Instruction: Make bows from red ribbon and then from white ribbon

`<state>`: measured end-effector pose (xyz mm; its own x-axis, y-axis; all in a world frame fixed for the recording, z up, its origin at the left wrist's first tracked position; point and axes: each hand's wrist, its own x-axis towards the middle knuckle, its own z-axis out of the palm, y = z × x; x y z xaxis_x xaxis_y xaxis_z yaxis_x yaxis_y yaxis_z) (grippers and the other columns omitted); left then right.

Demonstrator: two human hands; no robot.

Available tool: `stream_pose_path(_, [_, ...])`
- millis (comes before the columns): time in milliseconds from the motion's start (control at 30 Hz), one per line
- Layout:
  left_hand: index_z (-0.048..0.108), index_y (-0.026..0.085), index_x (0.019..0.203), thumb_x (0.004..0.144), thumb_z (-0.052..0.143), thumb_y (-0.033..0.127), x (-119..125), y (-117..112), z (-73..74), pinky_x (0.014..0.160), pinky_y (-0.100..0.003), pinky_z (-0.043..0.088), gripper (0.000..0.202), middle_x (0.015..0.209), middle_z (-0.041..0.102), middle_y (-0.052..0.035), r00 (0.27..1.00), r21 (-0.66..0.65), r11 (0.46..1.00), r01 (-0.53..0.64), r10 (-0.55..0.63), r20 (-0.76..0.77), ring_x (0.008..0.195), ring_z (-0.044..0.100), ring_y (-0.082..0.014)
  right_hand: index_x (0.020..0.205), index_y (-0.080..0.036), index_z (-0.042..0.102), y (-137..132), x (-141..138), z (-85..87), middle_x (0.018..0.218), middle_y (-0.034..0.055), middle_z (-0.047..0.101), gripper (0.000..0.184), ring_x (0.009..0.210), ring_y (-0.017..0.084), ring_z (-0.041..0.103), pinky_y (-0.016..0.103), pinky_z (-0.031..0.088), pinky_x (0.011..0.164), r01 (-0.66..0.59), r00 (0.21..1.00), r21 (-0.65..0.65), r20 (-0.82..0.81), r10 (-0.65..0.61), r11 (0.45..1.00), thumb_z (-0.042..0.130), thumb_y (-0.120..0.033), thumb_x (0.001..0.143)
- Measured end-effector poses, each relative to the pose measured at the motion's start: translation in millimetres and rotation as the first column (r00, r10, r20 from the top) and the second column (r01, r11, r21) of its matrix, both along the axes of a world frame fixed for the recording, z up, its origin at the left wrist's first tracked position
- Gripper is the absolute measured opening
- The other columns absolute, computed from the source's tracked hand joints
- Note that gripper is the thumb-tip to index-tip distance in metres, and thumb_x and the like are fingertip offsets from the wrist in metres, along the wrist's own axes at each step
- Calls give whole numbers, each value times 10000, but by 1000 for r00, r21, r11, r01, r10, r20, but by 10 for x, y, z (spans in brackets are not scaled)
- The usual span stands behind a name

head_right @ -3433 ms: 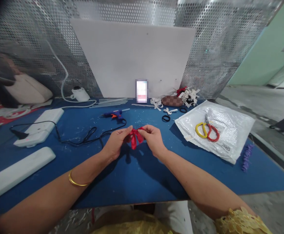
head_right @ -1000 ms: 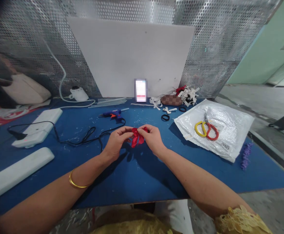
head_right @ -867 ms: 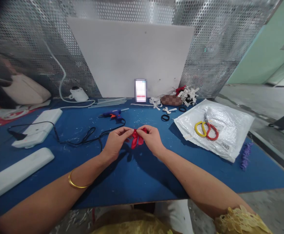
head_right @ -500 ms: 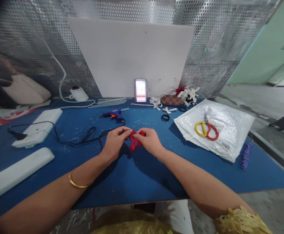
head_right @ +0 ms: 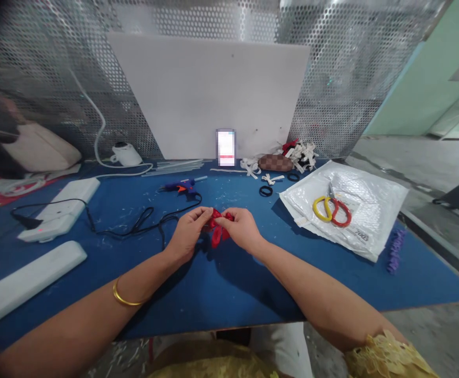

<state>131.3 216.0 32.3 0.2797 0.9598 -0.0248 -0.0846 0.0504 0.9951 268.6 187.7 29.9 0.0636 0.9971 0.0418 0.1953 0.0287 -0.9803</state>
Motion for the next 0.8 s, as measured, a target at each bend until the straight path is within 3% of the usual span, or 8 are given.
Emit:
stream_pose_path(167, [664,136,772,622,744,439,-11,-13,41,571,-217,422,348,669,632,-17,998,-59,996,64,-63,23,576,537,-103,650,-150,597,-4,-8,24,540,-20,534,244,492,89,436,226,325,495,41,998,12,-41,-40,999,627,-379,729])
stream_pose_path(300, [682,133,788,620,757,379,-28,26,27,557,-200,401,308,674,645,-17,998,-53,998,-34,36,50,573,529,-94,709,-154,607,4,7,67,605,-11,568,227,541,94,471,237,365,554,3,983,12,-185,-1,1000,585,-373,762])
stream_pose_path(433, [665,136,746,617,757,395,-30,59,24,557,-197,397,304,641,628,2,991,-72,994,-78,86,103,554,516,-87,677,-157,582,18,23,120,586,-23,558,163,545,90,478,243,383,584,112,968,13,-229,-107,994,603,-311,728])
stream_pose_path(567, [637,137,710,662,700,491,-14,26,57,512,-193,368,363,598,592,15,990,-113,993,-16,32,141,501,469,-71,679,-162,589,6,13,145,600,-25,562,152,562,96,495,254,394,609,130,950,52,-291,-110,990,624,-308,708])
stream_pose_path(800, [639,127,698,621,755,358,-21,5,29,465,-190,329,270,559,588,12,998,-140,990,24,-16,54,465,450,-66,730,-164,659,16,41,111,642,-2,579,207,610,105,496,247,370,610,125,950,28,-292,-111,992,627,-368,725])
